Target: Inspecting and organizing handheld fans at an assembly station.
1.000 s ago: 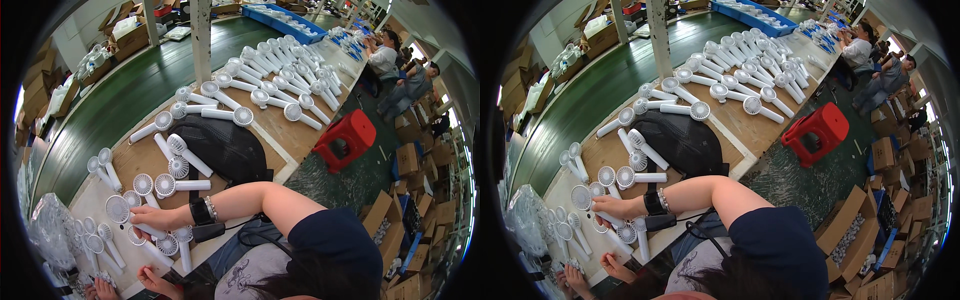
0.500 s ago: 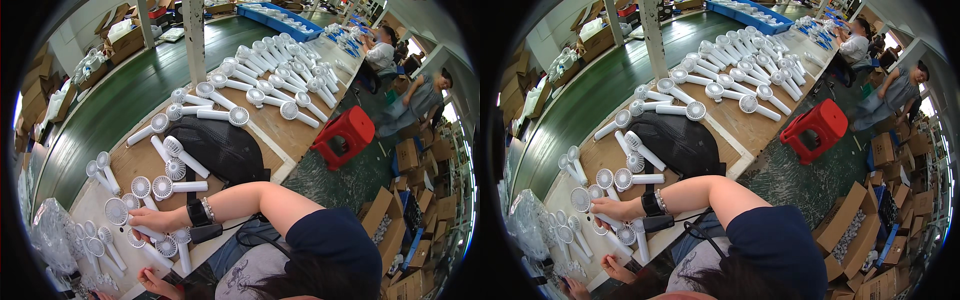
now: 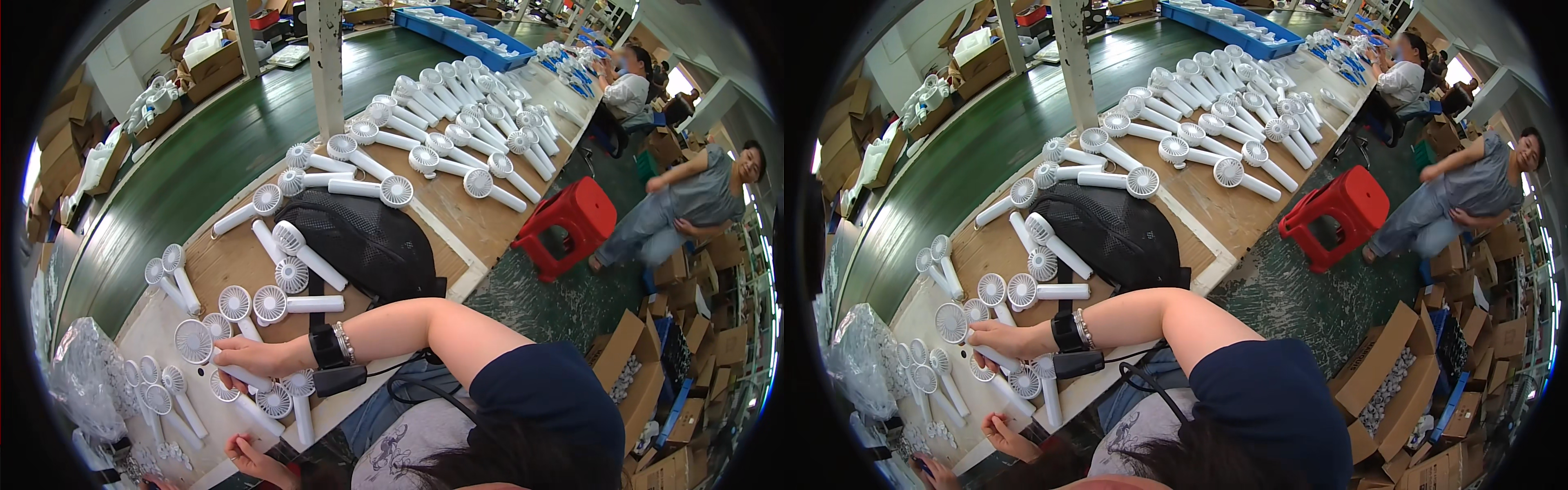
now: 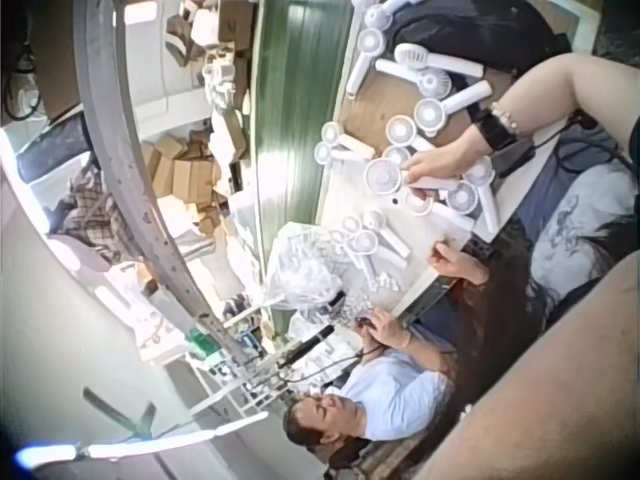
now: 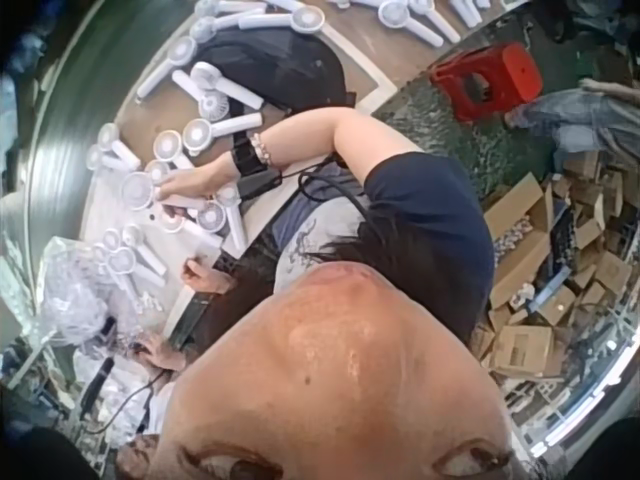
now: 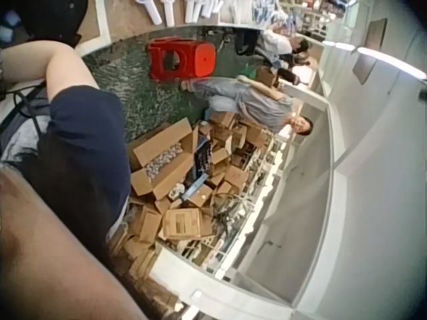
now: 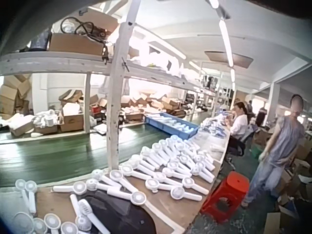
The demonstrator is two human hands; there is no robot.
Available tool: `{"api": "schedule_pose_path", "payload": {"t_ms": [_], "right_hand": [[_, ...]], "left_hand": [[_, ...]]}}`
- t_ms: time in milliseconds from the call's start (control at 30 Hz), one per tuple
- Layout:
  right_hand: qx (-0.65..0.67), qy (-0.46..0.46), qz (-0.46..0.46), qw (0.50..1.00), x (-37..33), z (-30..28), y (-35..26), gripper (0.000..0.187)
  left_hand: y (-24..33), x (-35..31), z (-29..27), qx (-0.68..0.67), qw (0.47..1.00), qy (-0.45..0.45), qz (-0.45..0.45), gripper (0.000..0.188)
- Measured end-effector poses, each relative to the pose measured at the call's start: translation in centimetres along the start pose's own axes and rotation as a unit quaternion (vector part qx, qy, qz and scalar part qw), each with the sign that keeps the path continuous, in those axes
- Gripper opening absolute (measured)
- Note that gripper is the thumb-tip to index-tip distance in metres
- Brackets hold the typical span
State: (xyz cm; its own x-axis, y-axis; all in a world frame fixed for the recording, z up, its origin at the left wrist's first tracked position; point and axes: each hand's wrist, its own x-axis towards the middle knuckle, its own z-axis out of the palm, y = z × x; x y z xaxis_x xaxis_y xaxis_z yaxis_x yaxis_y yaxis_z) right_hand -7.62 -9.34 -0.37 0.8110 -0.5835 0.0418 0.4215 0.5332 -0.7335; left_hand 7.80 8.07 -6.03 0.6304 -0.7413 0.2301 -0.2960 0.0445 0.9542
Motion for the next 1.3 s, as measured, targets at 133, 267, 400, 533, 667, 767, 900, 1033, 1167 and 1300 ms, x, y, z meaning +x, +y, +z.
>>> {"api": "schedule_pose_path", "payload": {"t_ms": [133, 267, 400, 533, 667, 767, 900, 1033, 1167, 1300], "right_hand": [[0.006, -0.002, 0.006, 1.0, 0.0, 0.2, 0.0, 0.02], [0.006, 0.003, 0.011, 1.0, -0.1, 0.2, 0.0, 0.02], [0.008, 0.005, 0.013, 1.0, 0.0, 0.3, 0.1, 0.019], [0.013, 0.003, 0.012, 1.0, 0.0, 0.2, 0.1, 0.019], [0.014, 0.004, 0.017, 1.0, 0.0, 0.2, 0.1, 0.019], [0.019, 0.008, 0.028, 0.999, -0.1, 0.4, -0.2, 0.019], [0.032, 0.011, 0.043, 0.999, -0.3, 0.7, -0.3, 0.018], [0.029, 0.003, 0.039, 0.999, -0.2, 0.7, -0.3, 0.019], [0.025, 0.002, 0.038, 0.999, -0.2, 0.6, -0.2, 0.02], [0.016, 0.003, 0.041, 0.999, -0.2, 0.6, -0.1, 0.021]], "left_hand": [[0.0, 0.0, -0.2, 0.006, 1.0, 0.01, -0.014, 0.013], [-0.2, 0.1, -0.3, 0.009, 1.0, 0.006, -0.012, 0.013], [0.4, 0.0, -0.1, 0.012, 1.0, 0.005, 0.001, 0.012], [0.2, 0.1, -0.1, 0.015, 1.0, 0.005, -0.002, 0.012], [0.1, 0.1, -0.1, 0.02, 1.0, 0.003, -0.004, 0.012], [-0.3, 0.2, -0.2, 0.015, 1.0, 0.001, -0.008, 0.012], [-1.1, 0.4, -0.7, 0.0, 1.0, -0.002, -0.012, 0.011], [-1.4, 0.4, -0.7, -0.005, 1.0, -0.004, 0.003, 0.011], [-1.7, 0.5, -0.9, 0.002, 1.0, -0.007, 0.008, 0.011], [-2.0, 0.5, -1.0, -0.001, 1.0, -0.007, 0.001, 0.011]]}}
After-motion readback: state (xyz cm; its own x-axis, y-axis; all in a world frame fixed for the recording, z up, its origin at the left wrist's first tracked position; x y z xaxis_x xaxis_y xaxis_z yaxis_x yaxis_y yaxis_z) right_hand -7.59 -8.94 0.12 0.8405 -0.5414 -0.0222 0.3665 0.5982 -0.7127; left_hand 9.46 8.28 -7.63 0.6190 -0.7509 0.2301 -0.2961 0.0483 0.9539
